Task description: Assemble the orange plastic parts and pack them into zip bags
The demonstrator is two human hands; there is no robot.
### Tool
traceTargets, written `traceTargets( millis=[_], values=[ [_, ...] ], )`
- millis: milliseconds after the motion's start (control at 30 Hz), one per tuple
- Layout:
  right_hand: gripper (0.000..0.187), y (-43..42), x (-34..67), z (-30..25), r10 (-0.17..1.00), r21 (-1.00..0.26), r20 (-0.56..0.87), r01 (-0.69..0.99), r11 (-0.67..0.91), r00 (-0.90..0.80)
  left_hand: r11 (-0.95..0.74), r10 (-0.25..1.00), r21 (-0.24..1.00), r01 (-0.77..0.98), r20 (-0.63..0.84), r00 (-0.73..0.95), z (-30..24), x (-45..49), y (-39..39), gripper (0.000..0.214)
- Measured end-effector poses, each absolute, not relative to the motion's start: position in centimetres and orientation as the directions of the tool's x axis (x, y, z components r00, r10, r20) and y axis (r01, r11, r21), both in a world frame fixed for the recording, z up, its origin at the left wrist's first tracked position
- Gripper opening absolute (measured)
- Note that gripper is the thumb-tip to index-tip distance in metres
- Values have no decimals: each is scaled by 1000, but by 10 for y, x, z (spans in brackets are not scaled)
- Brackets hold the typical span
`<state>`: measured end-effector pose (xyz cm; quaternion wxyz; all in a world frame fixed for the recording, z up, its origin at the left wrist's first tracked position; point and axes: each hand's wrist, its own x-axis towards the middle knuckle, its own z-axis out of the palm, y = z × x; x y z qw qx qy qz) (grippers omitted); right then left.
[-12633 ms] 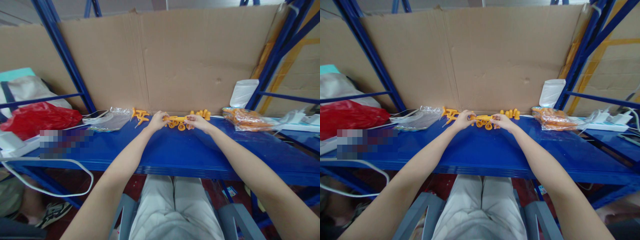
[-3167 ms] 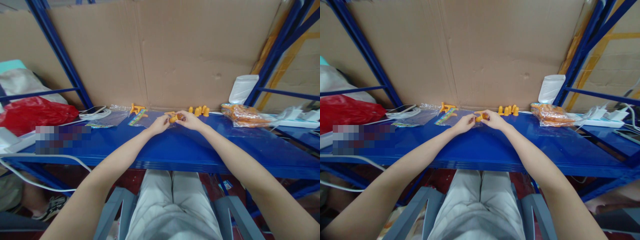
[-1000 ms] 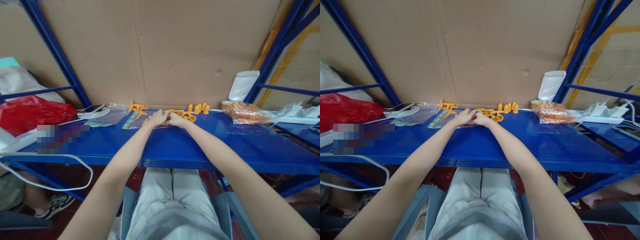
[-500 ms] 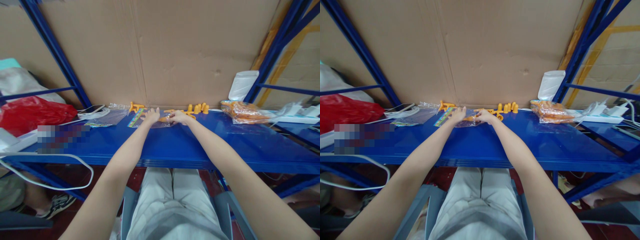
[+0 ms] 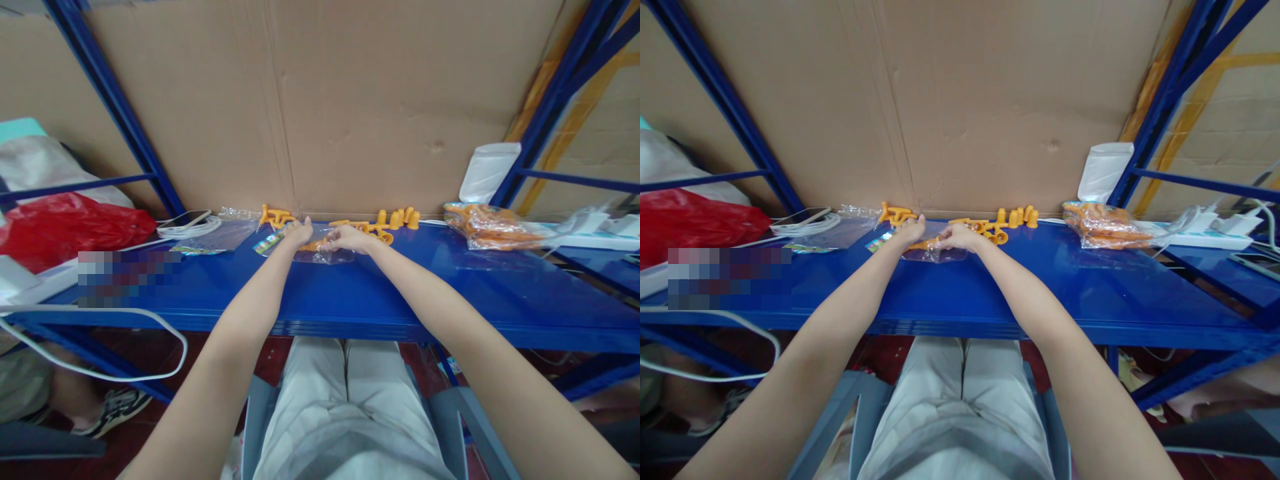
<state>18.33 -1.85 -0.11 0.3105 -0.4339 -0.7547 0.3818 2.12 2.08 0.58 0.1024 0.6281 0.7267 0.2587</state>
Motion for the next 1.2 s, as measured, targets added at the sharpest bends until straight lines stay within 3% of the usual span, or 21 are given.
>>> traceTargets(
  millis=[333,800,1000,1200],
  values=[
    [27,-15,168,-9,934,-873,233,365,324,-272,83,940,441,894,263,-217,8,39,-6,63],
    [13,-21,166,-14,869,-906,212,244,347,-448,1,916,517,856,342,-208,17,50,-21,52],
    [15,-25,165,-12,852,-870,133,352,345,-506,-19,910,520,854,362,-200,15,51,-19,51],
    [7,-22,154,-19,864,-808,242,401,431,-442,-2,927,558,830,312,-208,12,49,-12,54]
  ],
)
